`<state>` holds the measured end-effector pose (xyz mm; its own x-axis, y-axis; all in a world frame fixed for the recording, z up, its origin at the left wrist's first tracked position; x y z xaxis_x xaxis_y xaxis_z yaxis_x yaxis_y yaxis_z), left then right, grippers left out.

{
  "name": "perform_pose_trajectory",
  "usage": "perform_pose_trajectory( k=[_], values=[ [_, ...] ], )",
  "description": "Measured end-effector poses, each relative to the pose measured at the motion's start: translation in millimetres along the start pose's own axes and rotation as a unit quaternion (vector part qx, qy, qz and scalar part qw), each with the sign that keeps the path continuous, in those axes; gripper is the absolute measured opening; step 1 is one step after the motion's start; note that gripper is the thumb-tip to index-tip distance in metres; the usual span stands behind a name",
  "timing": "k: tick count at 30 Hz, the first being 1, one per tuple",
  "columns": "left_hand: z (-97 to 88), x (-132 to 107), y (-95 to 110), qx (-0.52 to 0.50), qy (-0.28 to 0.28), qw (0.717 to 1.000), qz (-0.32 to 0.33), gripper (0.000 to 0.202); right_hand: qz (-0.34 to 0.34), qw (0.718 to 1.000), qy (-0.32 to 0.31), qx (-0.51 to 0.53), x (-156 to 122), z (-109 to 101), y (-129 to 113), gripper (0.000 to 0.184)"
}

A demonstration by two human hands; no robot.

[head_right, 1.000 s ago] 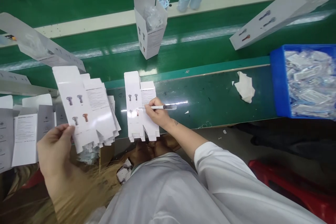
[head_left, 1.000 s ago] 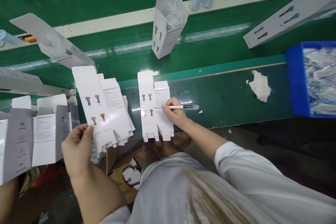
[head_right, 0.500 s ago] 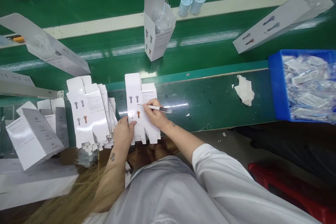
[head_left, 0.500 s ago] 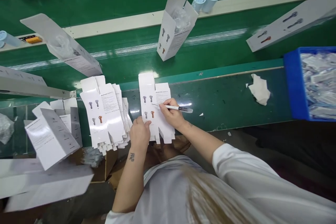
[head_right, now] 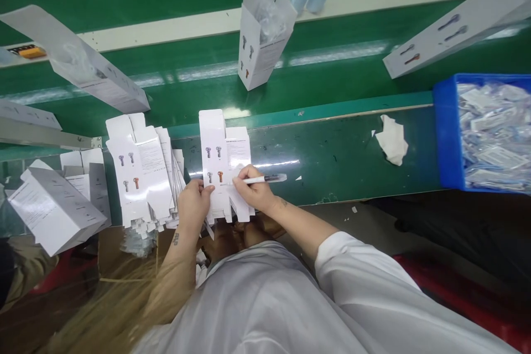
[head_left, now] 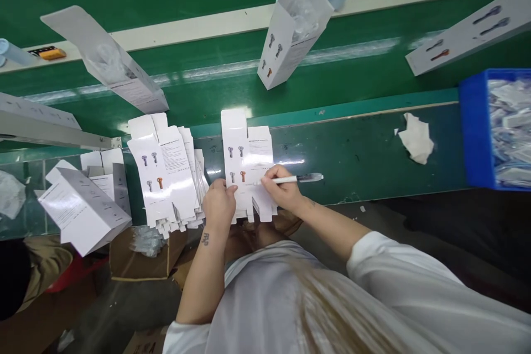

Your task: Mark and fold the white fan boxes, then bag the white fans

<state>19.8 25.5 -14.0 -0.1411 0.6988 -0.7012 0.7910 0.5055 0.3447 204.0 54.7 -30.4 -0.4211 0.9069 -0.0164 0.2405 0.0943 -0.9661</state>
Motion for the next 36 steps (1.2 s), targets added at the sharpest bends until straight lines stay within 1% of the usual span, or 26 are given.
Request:
perform_pose_trajectory(
  k=[2,4,8,11,14,20,23,26,28,30,32,33,34,36],
  values=[
    [-0.1,2,-2,-0.012,-0.002,1.000,-0.001,0.022,0.001,0.998,-0.062,0.003,-8,5,1,0.019],
    [-0.2,3,-4,-0.020,-0.002,1.000,0.000,0.021,0.011,0.996,-0.084,0.001,-14,9,3,0.019],
    [-3.0,3,-5,-0.024,-0.004,1.000,0.001,0.018,0.018,0.996,-0.090,0.003,-15,15,8,0.018],
    [-6.9,4,-4,-0.020,-0.011,1.000,0.001,0.019,0.016,0.994,-0.107,0.004,-13,19,7,0.017],
    [-9.5,7,-3,-0.014,-0.022,1.000,-0.004,0.019,0.023,0.994,-0.110,-0.002,-12,21,6,0.018],
    [-10.5,10,-5,-0.018,-0.031,0.999,-0.009,0.018,0.045,0.992,-0.121,-0.015,-10,24,3,0.017],
    [-9.9,10,-6,-0.026,-0.029,0.999,-0.006,0.018,0.043,0.990,-0.131,-0.019,-8,25,2,0.016],
    [-9.2,10,-6,-0.060,-0.026,0.998,-0.001,0.017,0.039,0.991,-0.127,-0.001,-8,24,1,0.020],
    [-11.3,6,-5,-0.122,-0.032,0.992,0.010,0.017,0.041,0.992,-0.111,0.034,-9,18,-1,0.024],
    [-19.2,-5,-7,-0.209,-0.049,0.976,0.024,0.017,0.041,0.993,-0.072,0.088,-10,8,-5,0.028],
    [-36.4,-23,-14,-0.287,-0.056,0.956,0.032,0.018,0.046,0.987,-0.011,0.151,-11,-6,-11,0.029],
    [-48.8,-32,-20,-0.313,-0.045,0.948,0.033,0.017,0.050,0.983,0.020,0.176,-11,-13,-14,0.030],
    [-63.1,-40,-27,-0.330,-0.022,0.943,0.033,0.017,0.051,0.979,0.046,0.194,-10,-20,-17,0.031],
    [-93.3,-52,-47,-0.345,0.043,0.937,0.036,0.016,0.041,0.974,0.067,0.212,-9,-27,-26,0.031]
  ],
)
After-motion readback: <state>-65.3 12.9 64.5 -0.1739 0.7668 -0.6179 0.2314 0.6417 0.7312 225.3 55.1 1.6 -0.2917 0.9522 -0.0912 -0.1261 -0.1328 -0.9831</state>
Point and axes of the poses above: each hand's wrist, its own x-axis towards the middle knuckle, its own z-axis out of the palm, y = z × x, the point moved 3 cm from there along x, towards the middle knuckle, and after that the axes turned 15 degrees about -y, right-handed, at the moved point
